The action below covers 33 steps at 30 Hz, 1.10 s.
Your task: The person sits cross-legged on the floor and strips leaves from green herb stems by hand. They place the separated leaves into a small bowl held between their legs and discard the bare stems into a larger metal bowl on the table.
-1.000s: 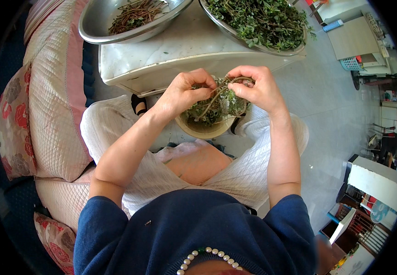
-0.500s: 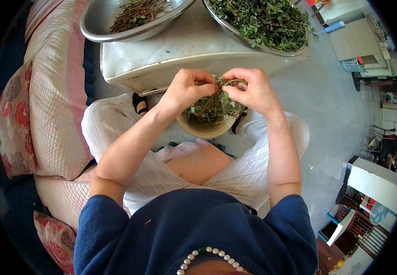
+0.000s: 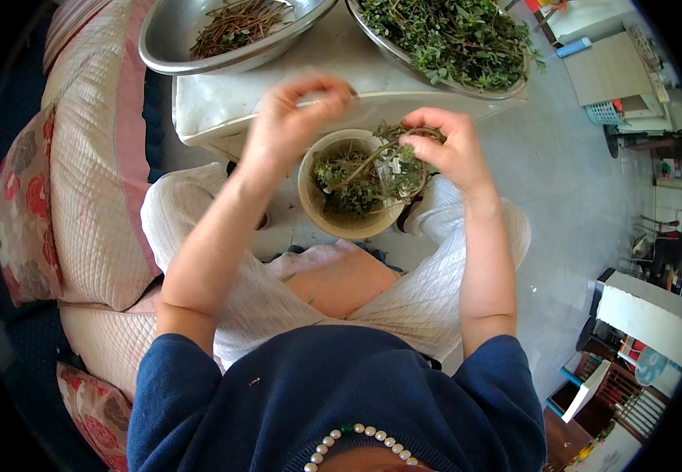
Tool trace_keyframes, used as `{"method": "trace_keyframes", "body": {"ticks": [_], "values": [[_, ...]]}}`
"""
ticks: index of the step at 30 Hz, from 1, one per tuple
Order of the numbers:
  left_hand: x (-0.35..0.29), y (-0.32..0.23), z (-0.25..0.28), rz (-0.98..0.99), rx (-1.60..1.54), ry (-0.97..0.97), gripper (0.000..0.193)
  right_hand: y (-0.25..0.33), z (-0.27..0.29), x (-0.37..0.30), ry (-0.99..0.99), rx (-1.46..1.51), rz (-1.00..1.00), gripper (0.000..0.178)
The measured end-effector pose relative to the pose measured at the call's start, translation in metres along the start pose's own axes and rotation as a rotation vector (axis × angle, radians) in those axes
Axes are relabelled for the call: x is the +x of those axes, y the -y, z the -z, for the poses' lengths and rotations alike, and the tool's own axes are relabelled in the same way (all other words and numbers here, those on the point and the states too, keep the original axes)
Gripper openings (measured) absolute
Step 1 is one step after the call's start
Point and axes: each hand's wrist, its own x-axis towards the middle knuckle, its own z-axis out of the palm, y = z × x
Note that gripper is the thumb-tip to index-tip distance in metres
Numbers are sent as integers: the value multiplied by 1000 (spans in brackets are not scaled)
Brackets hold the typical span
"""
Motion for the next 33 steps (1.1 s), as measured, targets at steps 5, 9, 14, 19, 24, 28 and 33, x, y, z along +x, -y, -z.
{"method": "trace_keyframes", "body": {"ticks": [5, 9, 14, 19, 24, 28, 33], "values": [[50, -48, 65, -601, 622, -336, 18, -10, 11, 1, -57, 83, 16, 19], [81, -20, 130, -544, 1199, -404, 26, -5, 8, 4, -57, 96, -16, 18], [63, -18, 93, -766, 1238, -394, 29, -13, 13, 2, -90, 150, -69, 18], [-3, -7, 22, 58, 108, 355, 16, -12, 14, 4, -80, 188, -77, 18], [-14, 8, 2, 108, 89, 400, 16, -13, 14, 3, -76, 210, -85, 19], [-17, 5, -5, 83, 147, 283, 12, -9, 15, 2, -86, 206, -86, 19], [-19, 4, -10, -14, 299, 196, 13, -8, 17, 0, -80, 179, -68, 17]]}}
